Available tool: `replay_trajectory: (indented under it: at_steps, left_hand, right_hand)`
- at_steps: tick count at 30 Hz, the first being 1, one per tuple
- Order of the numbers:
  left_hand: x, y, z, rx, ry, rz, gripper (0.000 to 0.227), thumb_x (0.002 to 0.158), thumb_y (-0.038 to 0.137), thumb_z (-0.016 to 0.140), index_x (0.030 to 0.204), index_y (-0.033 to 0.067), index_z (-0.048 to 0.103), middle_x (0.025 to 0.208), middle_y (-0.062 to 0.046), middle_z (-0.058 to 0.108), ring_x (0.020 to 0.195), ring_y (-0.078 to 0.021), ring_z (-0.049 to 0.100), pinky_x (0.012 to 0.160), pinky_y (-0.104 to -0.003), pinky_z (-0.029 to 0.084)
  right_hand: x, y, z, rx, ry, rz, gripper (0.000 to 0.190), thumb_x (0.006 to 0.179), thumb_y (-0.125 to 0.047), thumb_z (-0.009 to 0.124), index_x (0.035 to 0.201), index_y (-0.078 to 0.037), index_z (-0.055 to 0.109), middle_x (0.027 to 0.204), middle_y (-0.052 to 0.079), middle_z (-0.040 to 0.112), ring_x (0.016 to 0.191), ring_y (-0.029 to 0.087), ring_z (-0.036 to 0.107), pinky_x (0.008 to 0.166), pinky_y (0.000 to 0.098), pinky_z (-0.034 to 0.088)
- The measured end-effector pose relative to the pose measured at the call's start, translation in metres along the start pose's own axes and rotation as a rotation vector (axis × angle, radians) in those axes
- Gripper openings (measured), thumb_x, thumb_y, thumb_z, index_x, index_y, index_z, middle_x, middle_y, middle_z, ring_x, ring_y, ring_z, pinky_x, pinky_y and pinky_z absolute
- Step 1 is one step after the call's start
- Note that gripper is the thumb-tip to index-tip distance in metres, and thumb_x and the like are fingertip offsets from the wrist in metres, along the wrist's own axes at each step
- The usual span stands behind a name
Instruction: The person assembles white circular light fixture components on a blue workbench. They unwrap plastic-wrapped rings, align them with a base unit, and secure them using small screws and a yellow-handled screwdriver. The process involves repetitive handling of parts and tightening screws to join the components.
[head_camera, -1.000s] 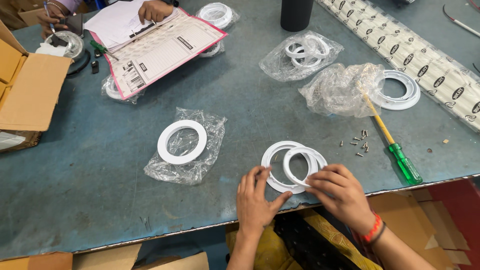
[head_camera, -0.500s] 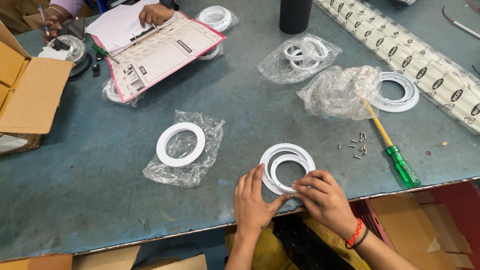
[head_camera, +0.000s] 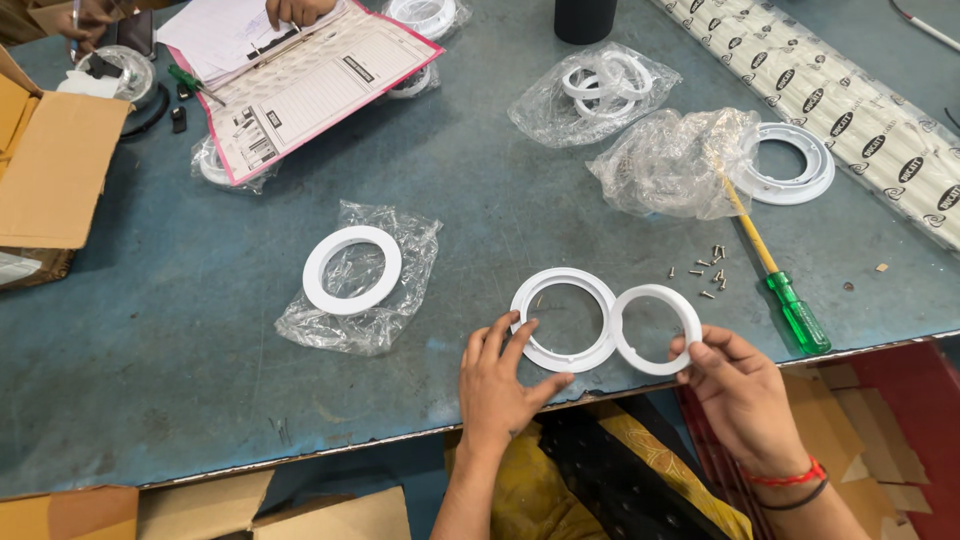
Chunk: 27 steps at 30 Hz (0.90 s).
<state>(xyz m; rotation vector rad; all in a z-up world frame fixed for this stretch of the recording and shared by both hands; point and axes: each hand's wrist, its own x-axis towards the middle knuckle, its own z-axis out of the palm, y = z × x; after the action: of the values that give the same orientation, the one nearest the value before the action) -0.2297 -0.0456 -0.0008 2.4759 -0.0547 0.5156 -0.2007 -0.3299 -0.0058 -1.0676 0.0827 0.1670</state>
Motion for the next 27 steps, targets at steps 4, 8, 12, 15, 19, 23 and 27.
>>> replay_trajectory:
  at_steps: [4,8,12,15,19,23,27]
  left_hand:
    - [-0.006,-0.001,0.005,0.001,0.044,0.014,0.066,0.071,0.060,0.083,0.114,0.0116,0.074,0.120,-0.009,0.065,0.113,-0.0297,0.058,0.094,-0.047,0.047]
    - [-0.020,-0.003,0.008,0.007,0.111,0.044,0.057,0.072,0.057,0.085,0.105,0.0112,0.074,0.105,-0.008,0.067,0.102,-0.0281,0.061,0.086,-0.045,0.047]
    - [-0.031,-0.001,0.005,-0.005,0.117,0.021,0.052,0.071,0.052,0.087,0.103,0.0127,0.074,0.100,-0.006,0.066,0.099,-0.0277,0.063,0.086,-0.043,0.048]
    - [-0.032,0.009,-0.002,-0.081,0.145,-0.055,0.054,0.075,0.045,0.086,0.114,0.0102,0.075,0.104,-0.008,0.068,0.100,-0.0282,0.063,0.087,-0.044,0.049]
    - [-0.039,0.044,-0.024,-0.362,0.164,-0.102,0.054,0.077,0.035,0.087,0.119,0.0047,0.072,0.116,-0.013,0.066,0.109,-0.0297,0.065,0.091,-0.042,0.054]
    - [-0.049,0.075,-0.045,-0.507,0.044,0.129,0.050,0.080,0.028,0.088,0.119,0.0018,0.072,0.119,-0.013,0.068,0.112,-0.0308,0.068,0.095,-0.042,0.056]
    - [-0.057,0.085,-0.037,-0.596,-0.019,0.161,0.030,0.090,0.016,0.084,0.115,0.0017,0.074,0.115,-0.013,0.071,0.109,-0.0297,0.072,0.096,-0.038,0.058]
  right_hand:
    - [-0.001,-0.004,-0.005,0.259,-0.124,0.123,0.026,0.105,-0.014,0.056,0.120,0.006,0.059,0.105,0.010,0.066,0.097,0.020,0.062,0.083,0.0342,0.052]
    - [-0.009,-0.006,0.001,0.477,-0.268,0.190,0.038,0.106,-0.017,0.056,0.133,0.009,0.055,0.105,0.010,0.064,0.101,0.024,0.059,0.078,0.0343,0.051]
    - [-0.015,-0.012,0.012,0.573,-0.351,0.214,0.039,0.107,-0.013,0.055,0.137,0.011,0.052,0.108,0.013,0.066,0.103,0.025,0.058,0.079,0.0345,0.051]
    - [-0.019,-0.017,0.020,0.469,-0.276,0.225,0.040,0.104,-0.012,0.056,0.136,0.010,0.053,0.110,0.014,0.069,0.103,0.024,0.061,0.079,0.0337,0.053]
    - [-0.024,-0.020,0.026,0.462,-0.259,0.262,0.037,0.105,-0.012,0.055,0.134,0.010,0.054,0.112,0.017,0.070,0.105,0.026,0.069,0.085,0.0334,0.057]
    - [-0.028,-0.016,0.028,0.586,-0.261,0.349,0.034,0.107,-0.012,0.054,0.132,0.010,0.054,0.115,0.020,0.071,0.106,0.026,0.072,0.089,0.0321,0.058]
    - [-0.033,-0.005,0.031,0.443,-0.278,0.348,0.038,0.105,-0.013,0.055,0.135,0.011,0.055,0.117,0.021,0.070,0.106,0.028,0.070,0.090,0.0373,0.056]
